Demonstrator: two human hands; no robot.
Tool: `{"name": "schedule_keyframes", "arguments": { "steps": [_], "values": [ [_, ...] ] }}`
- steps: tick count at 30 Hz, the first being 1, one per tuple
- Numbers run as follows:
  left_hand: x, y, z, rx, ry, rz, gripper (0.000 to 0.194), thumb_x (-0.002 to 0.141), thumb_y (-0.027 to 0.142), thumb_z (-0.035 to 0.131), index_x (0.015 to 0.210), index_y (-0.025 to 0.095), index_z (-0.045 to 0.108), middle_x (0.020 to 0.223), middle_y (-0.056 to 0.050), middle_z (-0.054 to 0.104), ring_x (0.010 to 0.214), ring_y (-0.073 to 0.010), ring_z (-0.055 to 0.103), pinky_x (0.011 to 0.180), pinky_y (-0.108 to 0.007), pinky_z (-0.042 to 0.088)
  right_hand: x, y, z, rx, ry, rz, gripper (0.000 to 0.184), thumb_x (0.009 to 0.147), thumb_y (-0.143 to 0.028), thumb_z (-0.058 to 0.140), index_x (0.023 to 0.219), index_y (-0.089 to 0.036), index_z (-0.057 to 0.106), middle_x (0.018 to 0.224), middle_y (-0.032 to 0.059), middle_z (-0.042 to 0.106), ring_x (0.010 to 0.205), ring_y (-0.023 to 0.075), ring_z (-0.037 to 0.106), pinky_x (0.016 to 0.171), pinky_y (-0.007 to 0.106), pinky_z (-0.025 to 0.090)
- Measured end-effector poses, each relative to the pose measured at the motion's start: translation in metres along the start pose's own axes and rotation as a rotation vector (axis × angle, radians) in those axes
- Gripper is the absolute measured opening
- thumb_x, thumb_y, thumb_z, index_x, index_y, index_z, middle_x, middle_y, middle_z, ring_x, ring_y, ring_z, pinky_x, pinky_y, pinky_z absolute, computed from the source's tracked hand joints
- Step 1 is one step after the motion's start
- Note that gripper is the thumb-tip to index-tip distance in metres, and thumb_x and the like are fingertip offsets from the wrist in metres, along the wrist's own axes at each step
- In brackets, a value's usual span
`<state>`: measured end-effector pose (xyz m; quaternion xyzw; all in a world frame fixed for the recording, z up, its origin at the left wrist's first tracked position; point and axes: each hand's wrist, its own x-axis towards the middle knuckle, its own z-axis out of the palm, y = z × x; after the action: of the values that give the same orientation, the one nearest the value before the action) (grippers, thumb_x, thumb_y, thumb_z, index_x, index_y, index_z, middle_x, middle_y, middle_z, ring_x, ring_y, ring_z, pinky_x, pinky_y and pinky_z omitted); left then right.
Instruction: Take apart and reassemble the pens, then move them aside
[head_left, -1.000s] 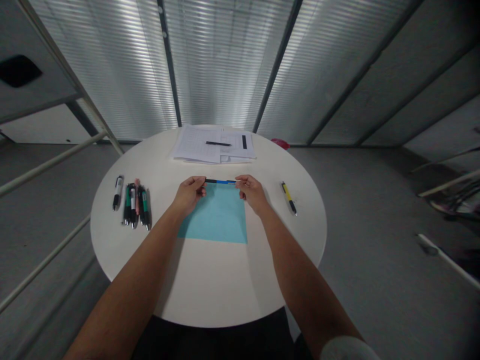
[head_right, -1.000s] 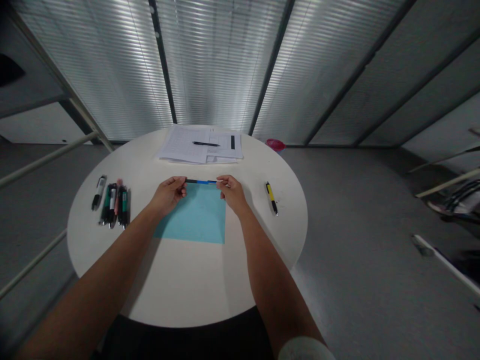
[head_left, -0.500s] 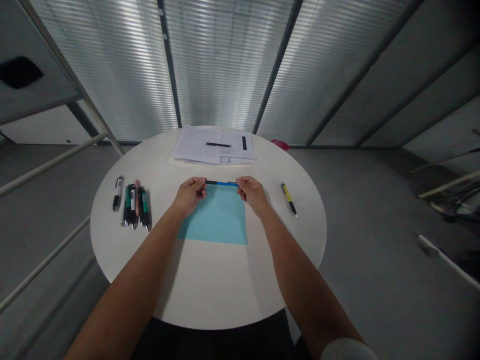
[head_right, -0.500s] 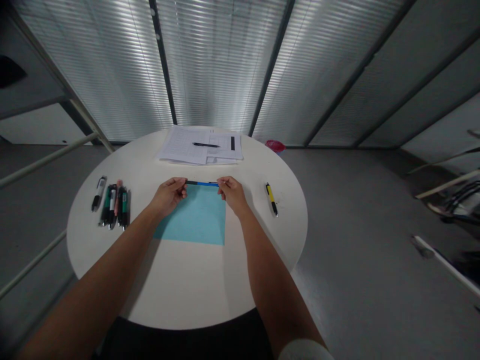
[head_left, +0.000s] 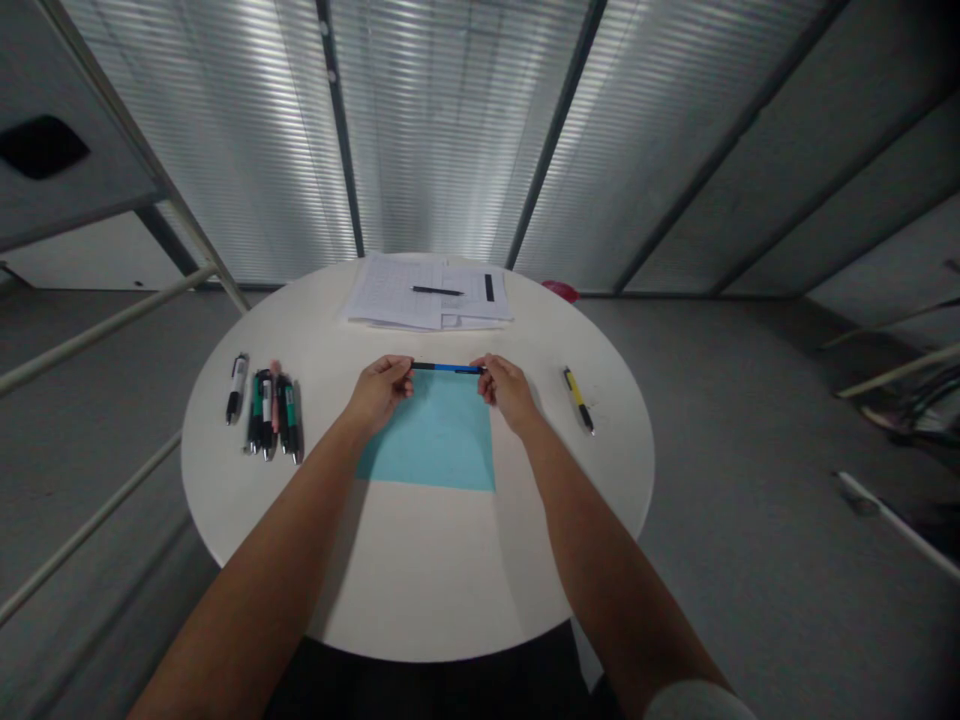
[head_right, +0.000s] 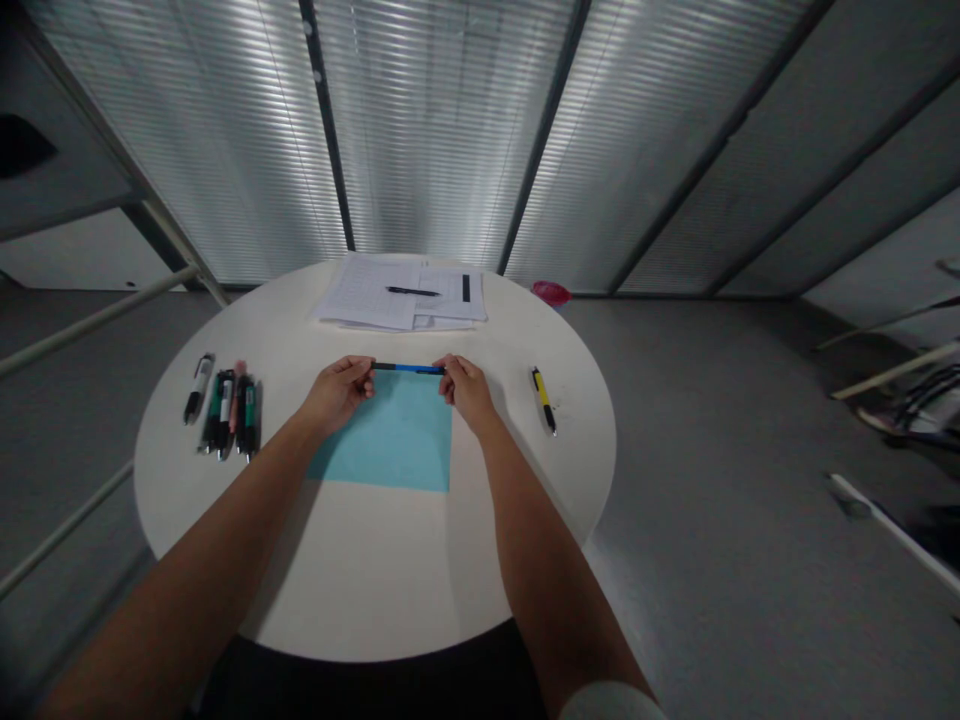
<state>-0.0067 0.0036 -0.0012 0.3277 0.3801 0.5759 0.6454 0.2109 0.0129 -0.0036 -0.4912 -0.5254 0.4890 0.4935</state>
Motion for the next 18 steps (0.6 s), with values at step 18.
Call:
{"name": "schedule_keyframes", "arguments": {
  "steps": [18],
  "values": [
    [-0.0005,0.001,0.0017,-0.009,0.022,-0.001,0.014,0.074,0.018,0.071,0.082,0.011,0.063,0.064,-0.002,0.057,0.05,-0.0081,0.053,0.047,-0.021,0.042,0.0002,0.004,-0.0034,0.005,-0.037,-0.047,0.027,0.071,-0.037,0.066,0.092,-0.019,0.063,0.07,-0.0034,0.06,0.044,0.0055,0.046,0.041,0.021,0.029]
  ]
}}
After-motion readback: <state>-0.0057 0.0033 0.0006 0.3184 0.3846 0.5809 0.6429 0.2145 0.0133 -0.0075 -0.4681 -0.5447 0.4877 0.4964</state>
